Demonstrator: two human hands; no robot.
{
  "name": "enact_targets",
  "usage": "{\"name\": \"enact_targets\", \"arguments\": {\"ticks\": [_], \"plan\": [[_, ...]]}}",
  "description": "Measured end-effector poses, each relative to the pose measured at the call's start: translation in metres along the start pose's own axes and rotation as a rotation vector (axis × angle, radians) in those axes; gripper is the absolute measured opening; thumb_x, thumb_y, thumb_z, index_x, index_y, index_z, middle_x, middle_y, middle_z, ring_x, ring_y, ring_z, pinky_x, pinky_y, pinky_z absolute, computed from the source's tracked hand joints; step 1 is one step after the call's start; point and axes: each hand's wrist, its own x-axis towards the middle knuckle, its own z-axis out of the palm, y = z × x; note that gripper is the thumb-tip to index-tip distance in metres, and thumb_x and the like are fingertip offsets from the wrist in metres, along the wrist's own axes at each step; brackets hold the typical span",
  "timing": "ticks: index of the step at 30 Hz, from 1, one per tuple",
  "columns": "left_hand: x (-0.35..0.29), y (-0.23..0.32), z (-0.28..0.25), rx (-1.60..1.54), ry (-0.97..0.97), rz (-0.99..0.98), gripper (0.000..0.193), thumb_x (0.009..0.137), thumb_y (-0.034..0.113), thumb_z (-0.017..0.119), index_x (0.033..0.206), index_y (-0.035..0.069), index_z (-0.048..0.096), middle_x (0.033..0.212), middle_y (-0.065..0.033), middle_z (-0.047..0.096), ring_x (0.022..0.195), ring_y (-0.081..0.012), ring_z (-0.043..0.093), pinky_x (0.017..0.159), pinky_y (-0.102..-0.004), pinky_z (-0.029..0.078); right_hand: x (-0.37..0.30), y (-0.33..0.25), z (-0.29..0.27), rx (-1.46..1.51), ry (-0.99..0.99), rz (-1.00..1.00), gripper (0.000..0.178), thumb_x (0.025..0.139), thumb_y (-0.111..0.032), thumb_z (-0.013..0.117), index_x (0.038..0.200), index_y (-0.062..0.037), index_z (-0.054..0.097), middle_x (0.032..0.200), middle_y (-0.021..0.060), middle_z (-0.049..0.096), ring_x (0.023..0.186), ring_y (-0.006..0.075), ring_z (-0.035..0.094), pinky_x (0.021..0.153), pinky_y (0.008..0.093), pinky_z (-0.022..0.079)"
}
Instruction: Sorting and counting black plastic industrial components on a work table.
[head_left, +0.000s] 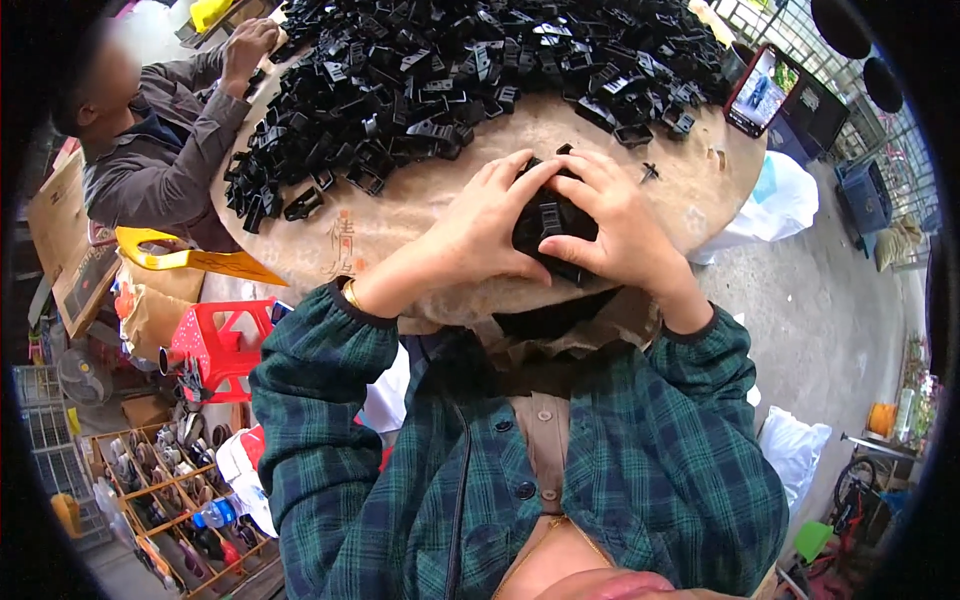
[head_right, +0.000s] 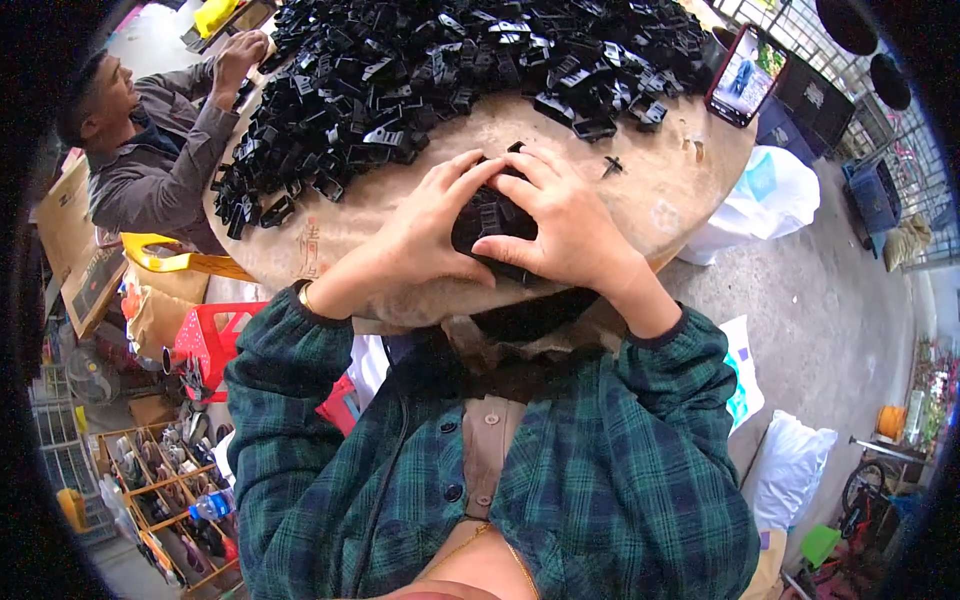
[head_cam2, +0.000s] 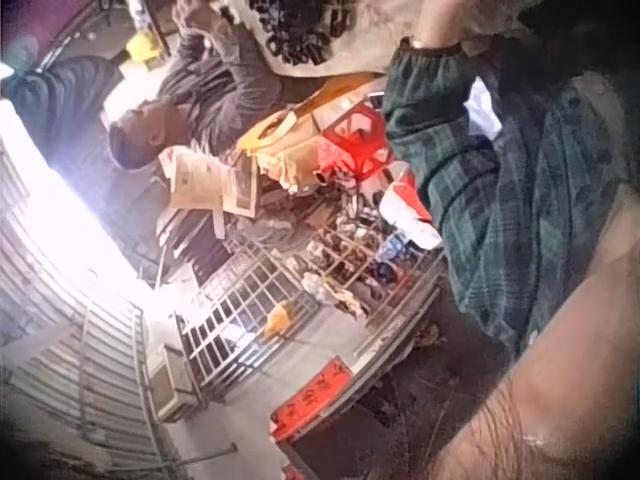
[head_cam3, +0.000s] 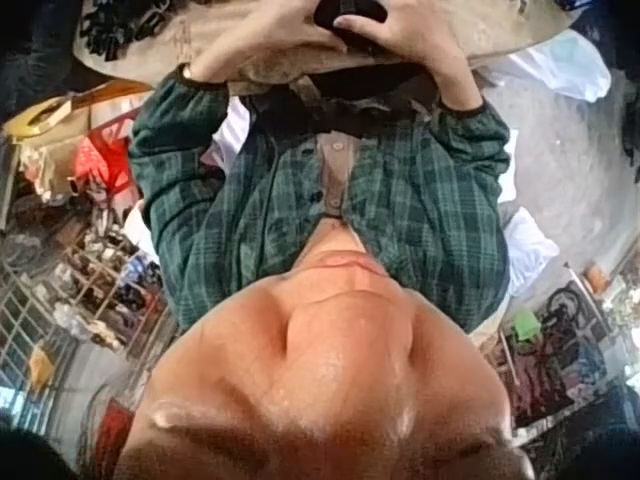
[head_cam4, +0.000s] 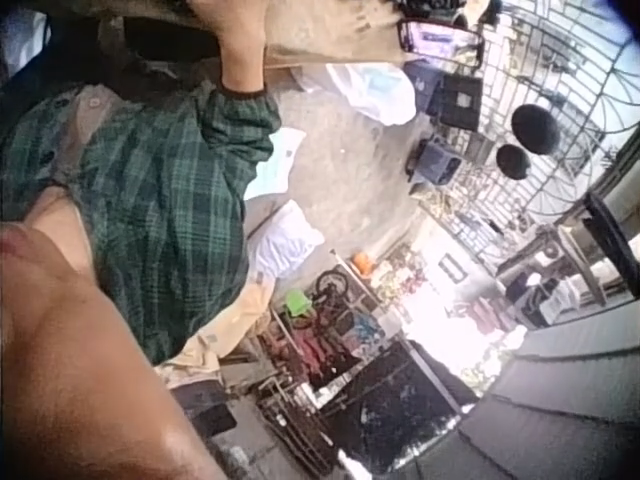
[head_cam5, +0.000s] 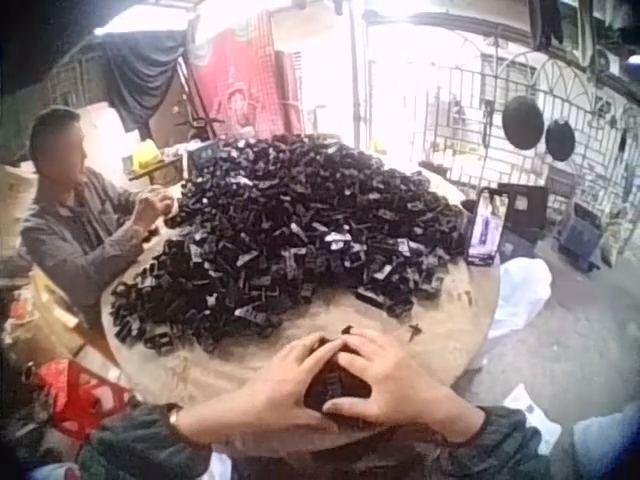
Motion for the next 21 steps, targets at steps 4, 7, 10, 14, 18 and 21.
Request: {"name": "enact_targets", "arguments": {"ticks": [4,7,10,14,18,21], "plan": [[-0.002,0.016,0.011,-0.069,0.026,0.062,0.103,0.048,0.032,0.082,0.134,0.01,0.031,0.128,-0.0248,0.036,0.115,-0.0431,0.037,0.097,-0.0464,0.034,-0.018,-0.004,-0.009,-0.033,0.054,-0.033,0.056,0.07,-0.039,0.067,0.104,0.0034,0.056,0.115,0.0205,0.052,0.11,0.0395,0.046,0.092,0.0436,0.038],[-0.004,0.03,0.019,-0.067,0.03,0.093,0.099,0.048,0.03,0.082,0.132,0.011,0.033,0.128,-0.0216,0.037,0.114,-0.0416,0.039,0.095,-0.0464,0.035,-0.039,-0.004,-0.008,-0.01,0.073,-0.036,0.053,0.074,-0.041,0.064,0.102,0.0036,0.056,0.114,0.0202,0.053,0.108,0.0387,0.048,0.09,0.0439,0.039],[-0.006,0.042,0.027,0.001,-0.034,0.185,0.097,0.048,0.026,0.082,0.132,0.012,0.035,0.132,-0.0191,0.034,0.116,-0.0398,0.037,0.096,-0.0458,0.036,-0.068,-0.001,-0.004,-0.024,0.271,-0.087,0.05,0.074,-0.046,0.063,0.096,-0.0008,0.059,0.109,0.0155,0.057,0.103,0.0351,0.053,0.084,0.0412,0.042],[-0.009,0.057,0.037,0.069,-0.112,0.354,0.093,0.048,0.027,0.08,0.129,0.013,0.038,0.13,-0.0185,0.036,0.118,-0.0373,0.037,0.095,-0.0454,0.037,-0.104,-0.012,0.005,-0.11,0.292,-0.076,0.048,0.074,-0.041,0.065,0.097,0.0005,0.058,0.114,0.0189,0.054,0.105,0.0387,0.051,0.088,0.0443,0.042],[-0.009,0.063,0.062,0.357,0.122,0.583,0.044,0.073,0.026,0.058,0.112,0.01,0.046,0.114,-0.0152,0.048,0.108,-0.0319,0.046,0.089,-0.0436,0.038,-0.136,-0.015,0.022,-0.228,0.356,-0.027,0.037,0.07,-0.023,0.07,0.097,-0.001,0.056,0.117,0.0208,0.049,0.105,0.039,0.05,0.088,0.0458,0.042],[-0.018,0.057,0.071,0.485,0.075,0.765,0.037,0.077,0.022,0.049,0.109,0.006,0.05,0.1,-0.0089,0.056,0.106,-0.025,0.048,0.097,-0.0433,0.033,-0.146,-0.022,0.029,-0.157,0.327,0.005,0.023,0.068,-0.011,0.069,0.083,0.0002,0.057,0.112,0.0173,0.054,0.102,0.0371,0.052,0.086,0.0435,0.043]]}}
